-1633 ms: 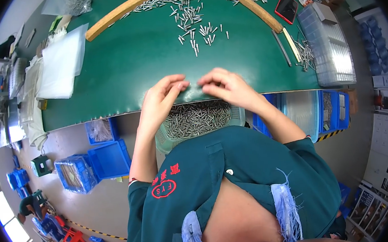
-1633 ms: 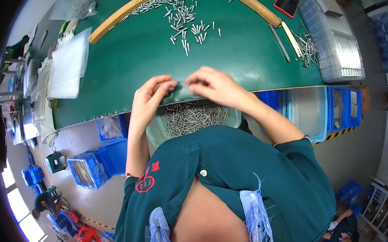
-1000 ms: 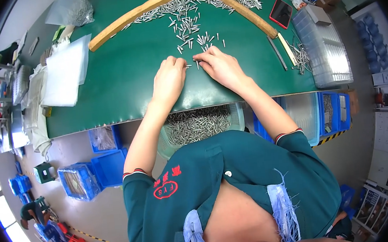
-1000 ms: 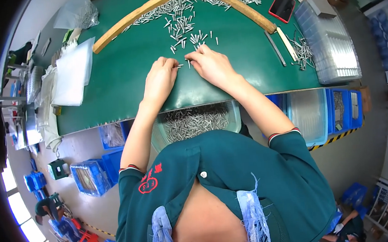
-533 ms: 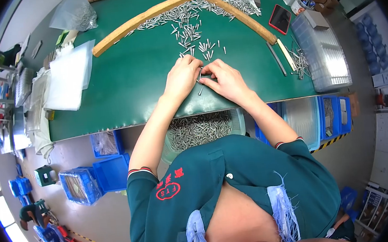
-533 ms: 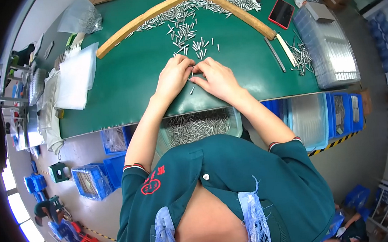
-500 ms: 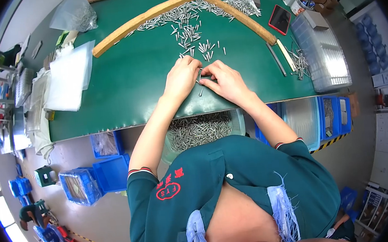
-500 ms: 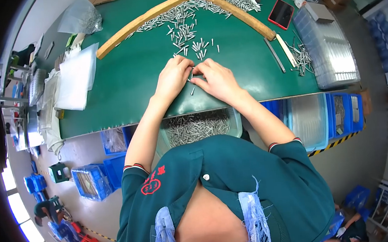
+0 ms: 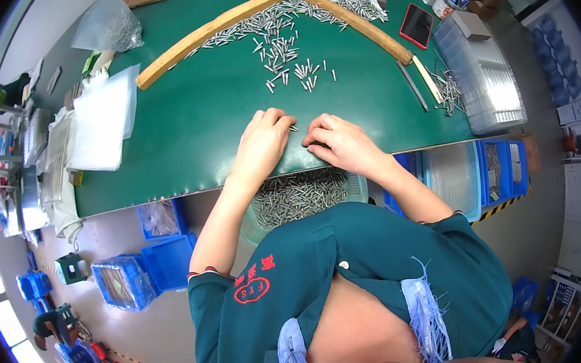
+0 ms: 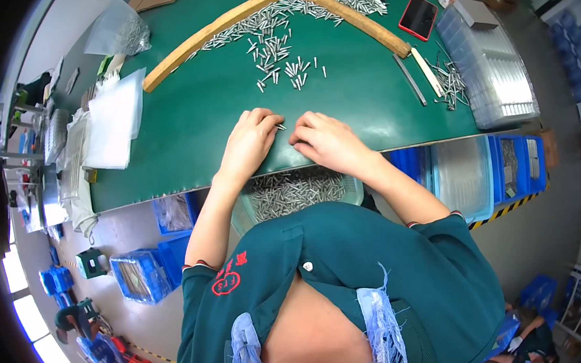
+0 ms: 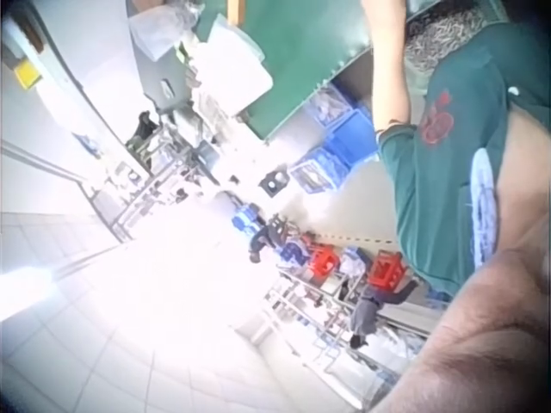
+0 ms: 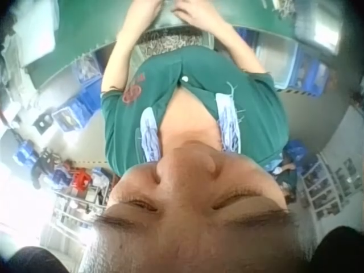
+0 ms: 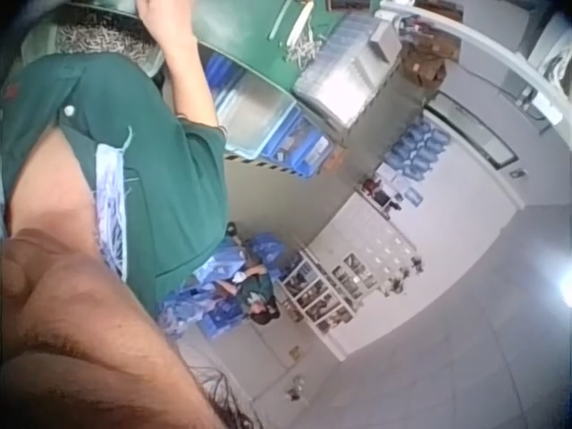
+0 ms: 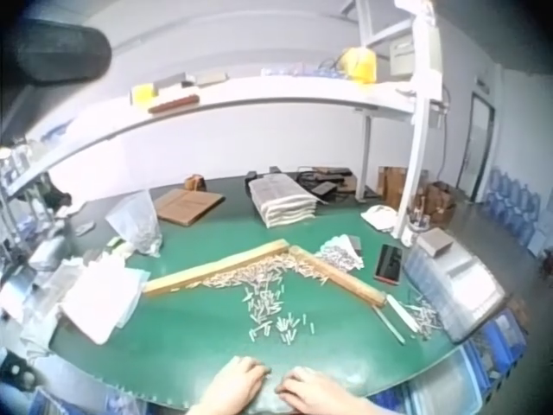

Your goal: Sorting and inspecting small metal pins on a workbench in a factory environment.

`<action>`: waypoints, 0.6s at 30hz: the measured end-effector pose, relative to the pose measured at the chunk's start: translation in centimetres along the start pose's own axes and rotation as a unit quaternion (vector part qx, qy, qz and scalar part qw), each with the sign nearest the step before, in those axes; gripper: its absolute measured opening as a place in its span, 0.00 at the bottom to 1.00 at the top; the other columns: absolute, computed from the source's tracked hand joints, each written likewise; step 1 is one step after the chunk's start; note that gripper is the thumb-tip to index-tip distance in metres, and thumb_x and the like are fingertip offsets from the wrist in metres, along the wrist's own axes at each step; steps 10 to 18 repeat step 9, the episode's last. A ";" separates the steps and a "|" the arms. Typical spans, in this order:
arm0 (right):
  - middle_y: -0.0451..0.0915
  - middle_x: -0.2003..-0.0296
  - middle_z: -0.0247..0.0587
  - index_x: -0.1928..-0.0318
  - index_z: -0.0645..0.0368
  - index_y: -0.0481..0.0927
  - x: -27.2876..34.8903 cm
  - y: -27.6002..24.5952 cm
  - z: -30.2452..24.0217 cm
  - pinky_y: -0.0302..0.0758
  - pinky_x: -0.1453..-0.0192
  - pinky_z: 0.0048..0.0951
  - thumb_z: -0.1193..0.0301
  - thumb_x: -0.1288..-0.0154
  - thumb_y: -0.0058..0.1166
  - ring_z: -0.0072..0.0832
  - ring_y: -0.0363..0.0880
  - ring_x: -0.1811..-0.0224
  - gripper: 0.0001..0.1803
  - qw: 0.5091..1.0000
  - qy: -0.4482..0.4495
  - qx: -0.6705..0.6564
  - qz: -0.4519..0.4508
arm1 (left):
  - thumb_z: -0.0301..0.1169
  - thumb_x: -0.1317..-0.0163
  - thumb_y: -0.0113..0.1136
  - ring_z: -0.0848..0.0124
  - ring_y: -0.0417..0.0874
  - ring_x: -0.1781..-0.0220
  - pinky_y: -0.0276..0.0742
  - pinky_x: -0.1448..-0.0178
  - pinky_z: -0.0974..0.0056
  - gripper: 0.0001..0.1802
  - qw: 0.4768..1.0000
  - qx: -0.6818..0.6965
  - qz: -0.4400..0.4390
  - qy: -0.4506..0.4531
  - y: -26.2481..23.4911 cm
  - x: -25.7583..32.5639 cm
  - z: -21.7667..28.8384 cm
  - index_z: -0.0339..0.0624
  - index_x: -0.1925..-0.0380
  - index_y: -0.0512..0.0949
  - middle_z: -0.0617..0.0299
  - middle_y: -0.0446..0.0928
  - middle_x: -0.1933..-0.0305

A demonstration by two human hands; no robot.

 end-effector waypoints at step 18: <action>0.73 0.56 0.37 0.53 0.53 0.76 -0.8 1.4 -1.3 0.76 0.55 0.34 0.64 0.43 0.61 0.32 0.77 0.57 0.18 0.997 0.053 0.037 0.034 | 0.26 0.45 0.61 0.57 0.76 0.54 0.74 0.50 0.57 0.17 0.997 0.026 -0.037 -0.067 -0.9 1.8 1.2 0.40 0.54 0.74 0.54 0.74 0.59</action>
Point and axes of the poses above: each hand's wrist, its own x-axis away from the middle knuckle, its own y-axis out of the palm, z = x × y, the point moved 1 cm from there along -x, towards the middle knuckle
